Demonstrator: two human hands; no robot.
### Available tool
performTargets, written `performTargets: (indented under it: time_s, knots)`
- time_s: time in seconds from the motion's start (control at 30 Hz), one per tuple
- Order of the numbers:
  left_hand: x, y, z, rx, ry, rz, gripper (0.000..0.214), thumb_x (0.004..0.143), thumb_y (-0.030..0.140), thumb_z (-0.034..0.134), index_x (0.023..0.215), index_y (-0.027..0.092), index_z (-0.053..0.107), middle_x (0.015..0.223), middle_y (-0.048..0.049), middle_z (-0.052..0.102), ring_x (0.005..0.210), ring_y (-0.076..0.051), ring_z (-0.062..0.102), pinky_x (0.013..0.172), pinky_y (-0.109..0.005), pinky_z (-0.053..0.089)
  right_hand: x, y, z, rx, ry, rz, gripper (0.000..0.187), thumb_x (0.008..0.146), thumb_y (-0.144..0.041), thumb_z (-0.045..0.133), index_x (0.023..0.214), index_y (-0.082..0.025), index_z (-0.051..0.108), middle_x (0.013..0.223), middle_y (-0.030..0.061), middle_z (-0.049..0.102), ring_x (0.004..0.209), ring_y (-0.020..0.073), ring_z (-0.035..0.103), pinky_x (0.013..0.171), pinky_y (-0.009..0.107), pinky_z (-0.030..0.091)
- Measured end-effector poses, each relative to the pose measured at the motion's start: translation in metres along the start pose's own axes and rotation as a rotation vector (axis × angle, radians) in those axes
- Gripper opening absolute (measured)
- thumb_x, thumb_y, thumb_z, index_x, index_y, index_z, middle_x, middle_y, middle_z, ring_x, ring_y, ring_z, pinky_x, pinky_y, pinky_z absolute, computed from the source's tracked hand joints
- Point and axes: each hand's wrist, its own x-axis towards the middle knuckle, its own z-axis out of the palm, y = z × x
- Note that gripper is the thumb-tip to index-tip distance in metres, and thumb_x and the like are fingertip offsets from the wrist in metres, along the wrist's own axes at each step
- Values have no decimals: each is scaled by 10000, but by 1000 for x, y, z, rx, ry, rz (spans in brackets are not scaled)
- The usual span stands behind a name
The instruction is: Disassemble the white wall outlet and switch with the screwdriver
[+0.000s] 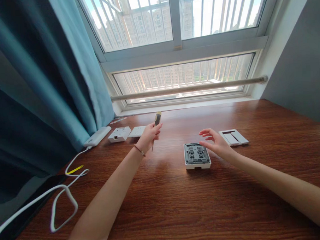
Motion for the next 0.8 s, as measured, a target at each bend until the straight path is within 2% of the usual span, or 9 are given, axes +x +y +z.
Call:
performTargets:
  time_s: [0.07,0.13,0.17,0.23,0.33,0.43,0.6,0.8]
  knots:
    - [-13,13,18,-189,-39,66,233,815,401,453,773,174,480,562,65,377,411,-26,327,446,-159,325,-14,11,-4,-46,-85,-27,567,662,-396,694,1141,-219,446,1194,98,490,1105,254,472,960,450,371]
    - [-24,23,36,-624,-175,95,182,795,339,520,823,159,513,632,42,447,503,-33,442,528,-173,397,-25,21,-5,-35,-182,-6,766,601,-388,744,1236,-217,352,1269,120,419,1165,263,428,1003,454,337]
    - [-29,27,45,-771,-229,90,161,778,298,559,838,151,530,680,25,496,569,-45,500,583,-186,429,-28,24,-5,-19,-231,8,855,570,-383,765,1271,-213,306,1284,130,401,1176,267,421,1008,452,336]
    - [-36,34,61,-908,-301,60,146,750,225,613,853,133,563,803,-20,587,727,-88,584,706,-226,464,-29,28,-3,12,-299,25,978,524,-371,795,1313,-207,240,1297,145,388,1183,273,424,1013,456,334]
    - [-42,45,78,-910,-382,50,154,738,188,639,861,107,594,903,-78,649,865,-148,617,853,-295,451,-25,32,-2,59,-322,23,1029,496,-355,812,1330,-214,224,1313,148,381,1201,285,416,1028,471,311]
    - [-43,49,90,-866,-439,84,167,726,190,657,856,105,595,906,-92,669,840,-166,637,881,-343,444,-23,35,-3,108,-318,11,1011,505,-337,812,1329,-223,237,1341,146,362,1241,293,376,1040,477,295]
    - [-45,34,101,-848,-410,108,184,732,228,657,867,129,579,964,-89,664,864,-168,640,883,-352,446,-26,34,-3,155,-314,-8,951,532,-298,804,1314,-233,267,1357,140,354,1241,287,382,1041,483,296]
    - [-46,19,102,-849,-407,102,216,725,243,668,877,131,564,962,-90,664,856,-167,642,876,-349,454,-27,30,-4,160,-326,-8,934,555,-274,797,1318,-238,261,1344,131,385,1224,271,407,1032,480,311]
